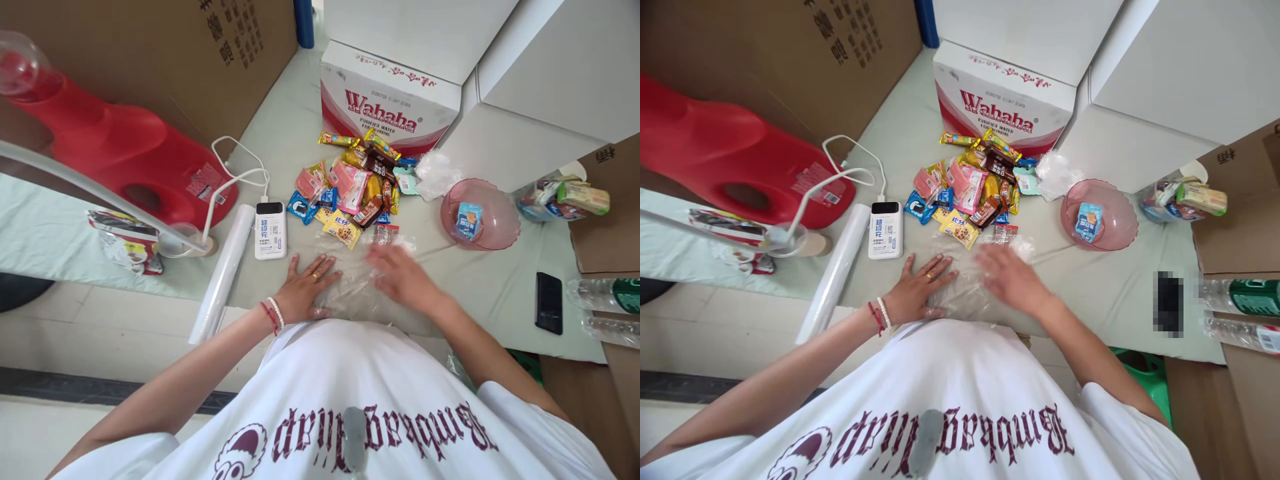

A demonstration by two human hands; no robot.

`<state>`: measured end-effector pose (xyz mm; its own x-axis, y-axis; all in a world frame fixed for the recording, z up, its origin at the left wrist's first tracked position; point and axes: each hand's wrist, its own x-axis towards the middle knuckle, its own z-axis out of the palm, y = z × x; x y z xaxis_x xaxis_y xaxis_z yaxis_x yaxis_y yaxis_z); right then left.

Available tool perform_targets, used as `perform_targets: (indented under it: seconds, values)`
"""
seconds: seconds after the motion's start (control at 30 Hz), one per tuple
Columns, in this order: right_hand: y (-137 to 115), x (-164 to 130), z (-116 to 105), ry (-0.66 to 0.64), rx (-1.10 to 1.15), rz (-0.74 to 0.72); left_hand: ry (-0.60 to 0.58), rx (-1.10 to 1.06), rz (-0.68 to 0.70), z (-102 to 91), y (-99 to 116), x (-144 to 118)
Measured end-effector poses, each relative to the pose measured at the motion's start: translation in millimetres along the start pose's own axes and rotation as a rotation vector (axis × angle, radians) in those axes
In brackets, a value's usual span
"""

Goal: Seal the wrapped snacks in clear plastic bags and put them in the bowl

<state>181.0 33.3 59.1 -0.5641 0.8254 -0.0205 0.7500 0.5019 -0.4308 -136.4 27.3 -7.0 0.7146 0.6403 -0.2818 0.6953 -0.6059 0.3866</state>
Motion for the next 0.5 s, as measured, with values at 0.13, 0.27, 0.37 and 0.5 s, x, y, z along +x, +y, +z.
perform_targets:
  seconds: [0.13, 0.27, 0.37, 0.5]
  values:
    - [7, -56, 40, -0.242, 0.053, -0.072, 0.042, -0.015, 0.027, 10.0, -18, -12]
    - [49, -88, 10, -0.191, 0.165, 0.119, 0.058, -0.034, 0.071, 17.1, -30, -19]
    - [46, -51, -22, -0.088, 0.169, 0.214, 0.052, -0.020, 0.058, 16.0, -26, -18]
    - [-2, 57, -15, 0.040, -0.068, 0.344, 0.023, -0.003, 0.055, 11.9, -14, -17]
